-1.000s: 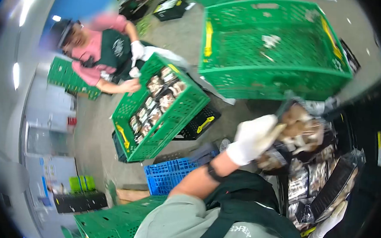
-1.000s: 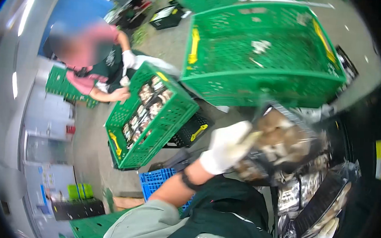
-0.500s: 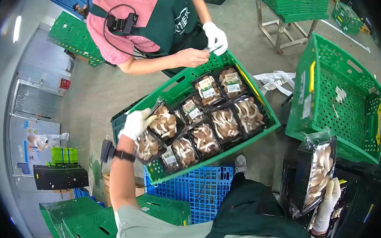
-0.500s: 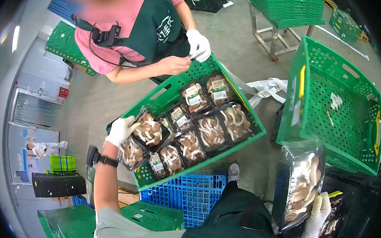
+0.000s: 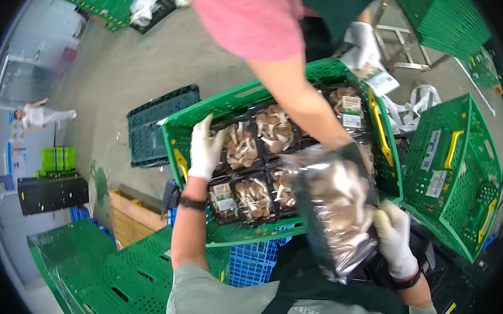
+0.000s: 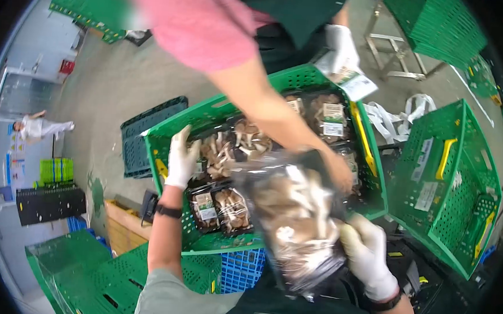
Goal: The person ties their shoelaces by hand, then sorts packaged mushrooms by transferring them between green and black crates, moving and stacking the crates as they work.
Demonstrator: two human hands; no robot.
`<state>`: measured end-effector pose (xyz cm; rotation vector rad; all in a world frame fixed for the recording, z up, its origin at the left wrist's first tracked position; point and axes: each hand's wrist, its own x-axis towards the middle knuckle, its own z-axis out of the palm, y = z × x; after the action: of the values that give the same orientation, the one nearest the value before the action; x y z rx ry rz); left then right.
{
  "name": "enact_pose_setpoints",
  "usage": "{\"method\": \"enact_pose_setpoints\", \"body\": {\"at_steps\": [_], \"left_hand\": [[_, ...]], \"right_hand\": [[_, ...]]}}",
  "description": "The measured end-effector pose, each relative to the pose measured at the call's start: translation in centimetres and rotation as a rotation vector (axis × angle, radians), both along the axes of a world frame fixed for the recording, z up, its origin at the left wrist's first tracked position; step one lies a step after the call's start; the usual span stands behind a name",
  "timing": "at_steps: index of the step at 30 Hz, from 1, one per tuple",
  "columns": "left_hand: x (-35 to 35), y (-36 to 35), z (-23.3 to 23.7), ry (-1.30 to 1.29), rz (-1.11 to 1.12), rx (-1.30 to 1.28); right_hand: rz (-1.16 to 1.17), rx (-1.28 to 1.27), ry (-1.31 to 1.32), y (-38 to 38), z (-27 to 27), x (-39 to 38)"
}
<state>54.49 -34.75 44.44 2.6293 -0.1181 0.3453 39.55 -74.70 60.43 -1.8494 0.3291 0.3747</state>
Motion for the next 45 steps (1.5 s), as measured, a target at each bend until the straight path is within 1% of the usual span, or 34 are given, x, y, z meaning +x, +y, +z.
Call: {"method": "enact_pose_setpoints", "body": {"at_steps": [1,2,4,6,7,8,9,10,11,12,14,16,18,20,21,23,24,25,26,27,28,29,30,31,32,33,34,36,37,38,41,42,44,45], "left_hand": [[-2.2,2.2,1.6,0.105,0.098,-0.249],[-4.7,3.8,3.5,0.203,0.196,-0.500],[-9.4,4.7,9.8,0.247,0.353,-0.732],[-13.4,6.1,12.4,0.169,0.438,-0.686],[-15.0,6.4,13.5,0.158,0.446,-0.677],[-16.5,6.5,14.2,0.130,0.507,-0.667],[-17.7,6.5,14.6,0.101,0.569,-0.660],[-18.7,6.3,14.6,0.079,0.595,-0.644],[-19.5,5.8,14.0,0.079,0.623,-0.658],[-20.1,5.2,13.2,0.087,0.648,-0.674],[-20.8,3.9,10.7,0.132,0.557,-0.508],[-20.3,1.8,9.4,0.215,0.311,-0.144],[-19.9,0.8,5.7,0.275,0.165,0.003],[-20.0,1.2,1.1,0.416,0.059,0.087],[-19.5,1.2,-0.2,0.505,0.072,0.100],[-18.7,0.6,-1.3,0.593,0.100,0.199],[-17.9,0.2,-0.4,0.597,-0.038,0.401],[-18.1,0.3,-0.2,0.689,0.025,0.402],[-18.3,0.2,0.0,0.776,0.086,0.393],[-18.1,-0.9,1.7,0.819,0.112,0.444],[-18.3,-2.5,4.7,0.771,0.081,0.356],[-19.2,-4.0,6.1,0.628,0.007,0.276],[-19.8,-5.0,5.9,0.582,-0.122,0.210],[-20.1,-6.8,6.5,0.261,-0.488,0.142],[-20.5,-11.6,9.7,0.899,-0.156,-0.327],[-21.4,-14.7,10.1,1.046,-0.179,-0.476],[-22.5,-17.4,9.2,1.195,-0.271,-0.578],[-25.6,-23.2,7.9,1.366,-0.439,-0.576],[-26.8,-25.6,6.4,1.418,-0.547,-0.560],[-27.9,-28.8,5.8,1.482,-0.662,-0.485],[-32.8,-36.7,5.7,1.370,-0.799,-0.412],[-34.4,-39.1,6.3,1.338,-0.875,-0.403],[-37.7,-43.7,6.0,1.312,-0.982,-0.290],[-39.8,-46.3,6.0,1.259,-1.051,-0.200]], "right_hand": [[0.144,-0.012,0.004,1.6,-0.6,1.6],[0.171,0.102,0.094,3.9,-1.1,3.1],[0.539,0.081,-0.320,8.1,-3.0,6.2],[0.274,0.614,0.239,14.3,-5.0,8.1],[0.132,0.829,0.419,17.3,-6.4,8.8],[0.025,0.898,0.380,20.5,-8.5,8.8],[-0.015,0.945,0.438,23.2,-10.1,9.3],[0.006,0.903,0.393,25.5,-12.1,9.5],[0.020,0.716,0.286,29.0,-18.0,9.5],[0.046,0.492,0.134,31.1,-21.1,9.7],[0.341,-0.192,-0.049,30.6,-22.9,10.0],[0.369,-0.167,-0.083,30.9,-23.4,9.6],[0.424,-0.153,-0.090,30.2,-22.5,8.8],[0.458,0.128,-0.092,27.6,-19.2,7.3],[0.461,0.158,-0.163,25.9,-18.2,6.0],[0.462,0.222,-0.265,21.4,-15.0,2.7],[0.472,0.276,-0.284,18.2,-12.5,0.9],[0.517,0.612,0.232,15.2,-10.2,-0.1],[0.492,0.697,0.355,12.3,-8.3,-1.6],[0.446,0.702,0.453,9.5,-7.9,-3.5],[0.395,0.701,0.446,7.0,-7.5,-5.5],[0.318,0.685,0.451,4.5,-7.5,-7.3],[0.197,0.665,0.455,2.2,-7.7,-9.8],[0.044,0.673,0.401,0.2,-8.3,-12.3],[-0.132,0.674,0.344,-2.0,-9.5,-15.1],[-0.325,0.688,0.307,-4.0,-10.9,-18.0],[-0.472,0.607,0.246,-5.9,-10.8,-20.5],[-0.786,0.552,0.127,-8.8,-12.0,-27.2],[-0.942,0.582,0.142,-10.3,-11.2,-30.3],[-1.034,0.560,0.103,-11.6,-11.8,-33.8],[-1.251,0.387,-0.051,-14.0,-11.9,-44.2],[-1.284,0.315,-0.001,-14.9,-11.0,-47.5],[-1.442,0.223,-0.028,-16.6,-14.4,-54.5],[-1.456,0.082,-0.004,-18.0,-15.2,-58.2]]}}
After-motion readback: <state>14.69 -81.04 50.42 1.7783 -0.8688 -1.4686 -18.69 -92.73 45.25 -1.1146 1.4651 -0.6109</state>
